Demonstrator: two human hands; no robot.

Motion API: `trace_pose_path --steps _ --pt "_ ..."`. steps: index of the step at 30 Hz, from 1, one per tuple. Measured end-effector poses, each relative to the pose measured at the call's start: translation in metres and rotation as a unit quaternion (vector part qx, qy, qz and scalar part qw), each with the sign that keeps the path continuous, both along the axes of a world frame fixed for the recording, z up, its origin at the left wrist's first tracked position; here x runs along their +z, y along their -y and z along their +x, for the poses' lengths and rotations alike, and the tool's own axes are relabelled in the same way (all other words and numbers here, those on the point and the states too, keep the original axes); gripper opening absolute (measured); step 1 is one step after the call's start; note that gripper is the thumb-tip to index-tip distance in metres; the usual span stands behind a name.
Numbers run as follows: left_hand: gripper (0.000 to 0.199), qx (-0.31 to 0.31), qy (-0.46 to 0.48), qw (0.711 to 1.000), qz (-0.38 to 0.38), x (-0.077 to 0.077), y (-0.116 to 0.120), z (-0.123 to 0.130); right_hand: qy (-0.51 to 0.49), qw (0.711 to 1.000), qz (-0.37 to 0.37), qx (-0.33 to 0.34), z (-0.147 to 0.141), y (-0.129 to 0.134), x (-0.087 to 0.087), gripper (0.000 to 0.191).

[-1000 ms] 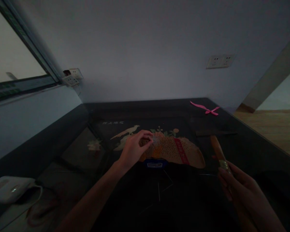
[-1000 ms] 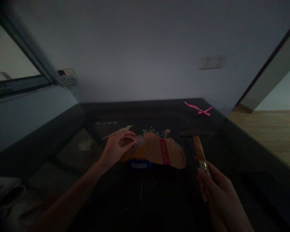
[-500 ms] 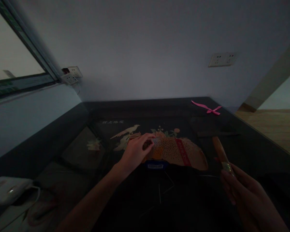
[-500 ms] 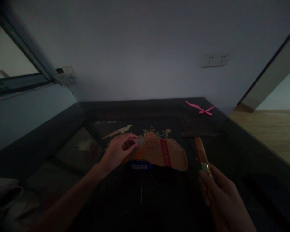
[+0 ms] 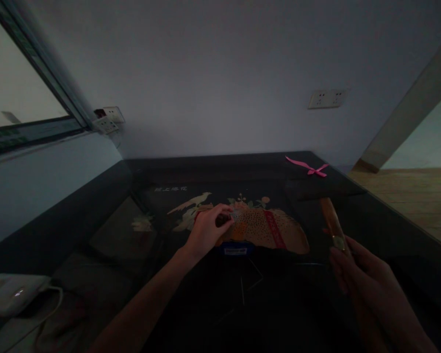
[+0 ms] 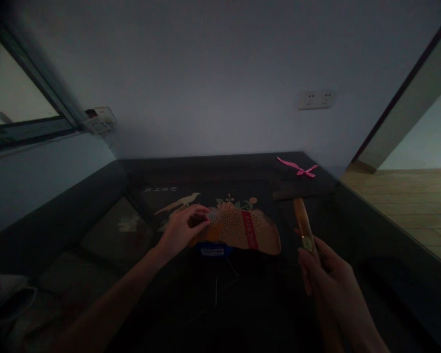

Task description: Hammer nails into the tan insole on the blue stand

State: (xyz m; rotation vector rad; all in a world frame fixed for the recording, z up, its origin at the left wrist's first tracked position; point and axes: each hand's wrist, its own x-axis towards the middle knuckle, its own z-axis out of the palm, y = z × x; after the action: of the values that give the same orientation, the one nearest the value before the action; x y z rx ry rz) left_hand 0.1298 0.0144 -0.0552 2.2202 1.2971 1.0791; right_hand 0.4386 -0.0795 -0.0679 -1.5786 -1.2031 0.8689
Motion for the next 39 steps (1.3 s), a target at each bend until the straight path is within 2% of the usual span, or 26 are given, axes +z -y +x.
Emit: trace_pose_path --steps 4,8,12,15,18,24,31,35,39 --pt "0.012 0.000 -0.004 1.000 0.018 -0.002 -0.002 -0.001 0.061 0.997 0.029 0.023 -0.004 0.002 0.027 0.059" --pt "0.011 -0.005 0.010 0.999 0.036 -0.001 -0.004 -0.001 0.129 0.986 0.046 0.094 -0.018 0.002 0.058 0.052" --pt "0.011 -0.011 0.029 0.999 0.004 -0.002 -0.006 -0.001 0.183 0.964 0.065 0.182 -0.040 -0.005 0.086 0.042" --pt "0.009 -0.012 0.044 0.999 -0.028 -0.003 -0.008 -0.001 0.223 0.947 0.087 0.214 -0.052 -0.013 0.097 0.041" --pt "0.007 -0.003 0.035 0.999 -0.040 -0.003 -0.009 -0.001 0.256 0.933 0.110 0.227 -0.057 -0.018 0.095 0.038" --pt "0.004 0.019 0.035 0.997 -0.059 -0.005 -0.010 0.000 0.304 0.907 0.098 0.273 -0.061 -0.024 0.074 0.040" --pt "0.003 0.007 0.020 0.999 -0.025 -0.006 -0.009 0.000 0.316 0.907 0.131 0.247 -0.063 -0.023 0.074 0.040" --pt "0.004 0.022 0.014 0.998 -0.055 -0.005 -0.008 0.001 0.319 0.901 0.105 0.276 -0.066 -0.023 0.069 0.037" --pt "0.006 0.004 0.018 1.000 -0.016 -0.008 -0.009 0.001 0.308 0.914 0.102 0.242 -0.067 -0.021 0.067 0.042"
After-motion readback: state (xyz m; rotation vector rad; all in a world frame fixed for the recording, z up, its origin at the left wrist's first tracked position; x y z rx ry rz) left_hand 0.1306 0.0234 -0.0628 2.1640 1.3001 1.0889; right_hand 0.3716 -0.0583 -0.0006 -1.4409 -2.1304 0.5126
